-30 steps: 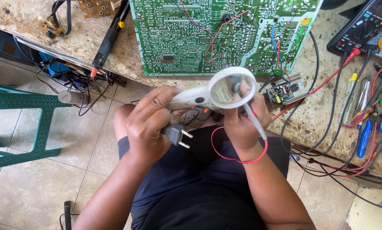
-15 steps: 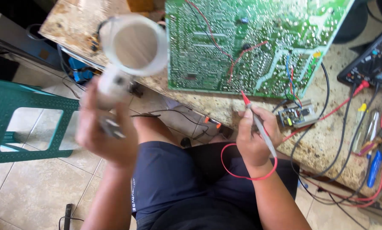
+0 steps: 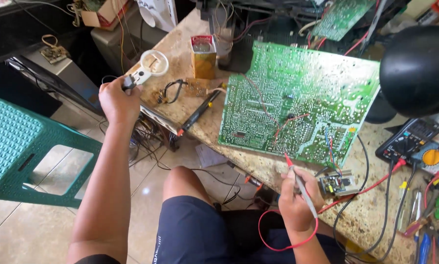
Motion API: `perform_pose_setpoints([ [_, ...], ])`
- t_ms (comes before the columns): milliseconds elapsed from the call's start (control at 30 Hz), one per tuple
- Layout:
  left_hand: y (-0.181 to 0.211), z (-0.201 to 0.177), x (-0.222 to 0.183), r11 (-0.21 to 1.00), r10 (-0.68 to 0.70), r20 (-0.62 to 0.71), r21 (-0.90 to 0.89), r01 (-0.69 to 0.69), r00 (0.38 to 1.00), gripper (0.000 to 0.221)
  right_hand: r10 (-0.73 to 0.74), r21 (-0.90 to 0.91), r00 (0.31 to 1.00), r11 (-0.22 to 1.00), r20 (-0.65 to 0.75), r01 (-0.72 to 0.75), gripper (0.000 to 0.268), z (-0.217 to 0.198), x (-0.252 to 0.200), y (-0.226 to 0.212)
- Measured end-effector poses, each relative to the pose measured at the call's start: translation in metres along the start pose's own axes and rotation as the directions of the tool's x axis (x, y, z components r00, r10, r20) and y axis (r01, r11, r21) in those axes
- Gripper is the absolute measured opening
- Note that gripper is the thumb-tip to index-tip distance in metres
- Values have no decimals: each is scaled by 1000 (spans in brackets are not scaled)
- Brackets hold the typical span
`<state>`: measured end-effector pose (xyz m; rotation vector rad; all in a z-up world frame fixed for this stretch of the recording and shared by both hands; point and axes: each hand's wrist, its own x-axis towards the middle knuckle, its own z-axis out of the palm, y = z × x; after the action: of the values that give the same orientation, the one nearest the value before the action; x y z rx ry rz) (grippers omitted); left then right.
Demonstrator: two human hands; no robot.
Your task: Testing and inspecting a large circuit board using multimeter probes and a magnifying glass on a repair bench.
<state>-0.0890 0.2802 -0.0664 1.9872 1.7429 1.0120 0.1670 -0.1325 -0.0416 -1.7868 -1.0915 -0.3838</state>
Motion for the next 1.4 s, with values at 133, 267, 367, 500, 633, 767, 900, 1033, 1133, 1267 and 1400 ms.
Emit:
perform_pose_setpoints([
  [133, 22, -24, -8, 995, 83, 57, 53, -86, 995, 65, -4, 26, 1000, 1000, 7, 4, 14, 2, -2, 4],
  [267, 33, -61, -56, 960, -57, -138, -279, 16, 989, 37, 10, 5, 1000, 1000, 17, -10, 13, 2, -1, 1],
  [367, -3, -47, -91, 903, -86, -137, -429, 19, 987, 31, 15, 6, 1000, 1000, 8, -15, 12, 4, -1, 2],
  [500, -10, -30, -127, 936, -245, 212, -203, 288, 946, 42, -4, -5, 1000, 1000, -9, 3, 11, 5, -3, 5],
  [633, -35, -3, -133, 986, -70, 299, -124, 111, 952, 30, -5, 16, 1000, 1000, -4, 5, 10, 5, -4, 5],
  [767, -39, 9, -134, 991, 3, 179, -131, 21, 984, 33, -7, 5, 1000, 1000, -8, 7, 11, 4, -3, 4],
  [900, -46, 16, -137, 988, 73, 76, -140, -61, 994, 30, 5, 6, 1000, 1000, 7, -5, 15, 3, -3, 5],
  [1033, -42, 21, -140, 989, 103, 29, -108, -99, 994, 31, 17, 30, 1000, 999, 3, -17, 13, 4, -3, 5],
  [1133, -40, 26, -138, 992, 70, 58, -109, -63, 996, 35, 20, 29, 1000, 999, 2, -20, 15, 3, -3, 6],
  [1267, -39, 33, -134, 993, 91, -9, -72, -91, 996, 31, 5, 51, 1000, 999, -6, -5, 13, 4, -2, 6],
  [1400, -40, 40, -134, 995, 92, -74, -36, -94, 993, 32, 19, 36, 1000, 999, 1, -19, 14, 3, -2, 6],
])
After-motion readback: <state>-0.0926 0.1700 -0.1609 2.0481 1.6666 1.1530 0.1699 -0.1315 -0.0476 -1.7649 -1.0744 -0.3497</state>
